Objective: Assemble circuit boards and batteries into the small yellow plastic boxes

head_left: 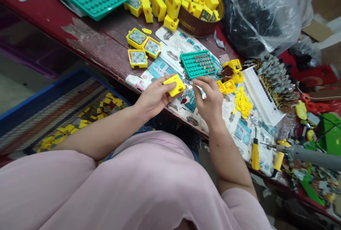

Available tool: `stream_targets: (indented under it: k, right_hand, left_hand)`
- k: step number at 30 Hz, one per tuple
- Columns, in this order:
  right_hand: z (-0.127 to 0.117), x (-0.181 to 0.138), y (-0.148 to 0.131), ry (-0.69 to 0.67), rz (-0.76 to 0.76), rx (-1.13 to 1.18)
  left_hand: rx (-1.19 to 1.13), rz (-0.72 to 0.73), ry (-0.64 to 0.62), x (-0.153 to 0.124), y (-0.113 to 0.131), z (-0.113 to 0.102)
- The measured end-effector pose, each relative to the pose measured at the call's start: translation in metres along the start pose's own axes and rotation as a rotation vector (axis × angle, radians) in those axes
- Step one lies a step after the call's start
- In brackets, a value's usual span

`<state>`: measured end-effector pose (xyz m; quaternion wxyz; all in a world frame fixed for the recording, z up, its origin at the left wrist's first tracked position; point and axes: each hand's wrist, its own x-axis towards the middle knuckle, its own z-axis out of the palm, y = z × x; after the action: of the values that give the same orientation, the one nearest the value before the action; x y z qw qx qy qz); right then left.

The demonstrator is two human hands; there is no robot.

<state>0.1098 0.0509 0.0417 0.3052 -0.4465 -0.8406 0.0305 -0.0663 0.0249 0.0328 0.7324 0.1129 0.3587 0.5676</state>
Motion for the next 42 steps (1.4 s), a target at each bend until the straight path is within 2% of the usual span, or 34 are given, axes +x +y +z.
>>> stream_targets:
  k: [3, 7, 13, 18, 22, 27, 34, 38, 42]
  right_hand:
    - [-0.005, -0.012, -0.02, 0.085, -0.015, 0.011]
    - [0.001, -0.023, -0.031, 0.054, -0.026, 0.068]
    - [0.008, -0.028, -0.034, 0.054, 0.168, 0.273]
    - [0.001, -0.033, -0.034, 0.11, 0.125, 0.326]
    - [-0.008, -0.04, -0.026, 0.245, 0.212, 0.278]
    - [-0.011, -0.05, -0.019, 0.234, 0.249, 0.266]
    - [-0.013, -0.057, -0.015, 0.199, 0.236, 0.276]
    - [-0.013, -0.058, -0.014, 0.213, 0.253, 0.304]
    - [-0.022, -0.067, -0.016, 0.216, 0.268, 0.287]
  left_hand:
    - [-0.031, 0.013, -0.012, 0.001, -0.003, 0.004]
    - [0.003, 0.07, -0.093, 0.001, -0.011, 0.003]
    - [0.078, 0.167, -0.106, -0.003, -0.022, 0.002]
    - [0.15, 0.197, -0.147, -0.005, -0.023, 0.002]
    - [0.332, 0.296, -0.151, -0.007, -0.021, 0.0]
    - [0.537, 0.405, -0.127, -0.011, -0.02, -0.003]
    - [0.452, 0.26, -0.134, -0.009, -0.023, -0.004]
    - [0.299, 0.111, -0.173, -0.007, -0.025, 0.004]
    - [0.248, -0.035, -0.21, -0.005, -0.028, 0.015]
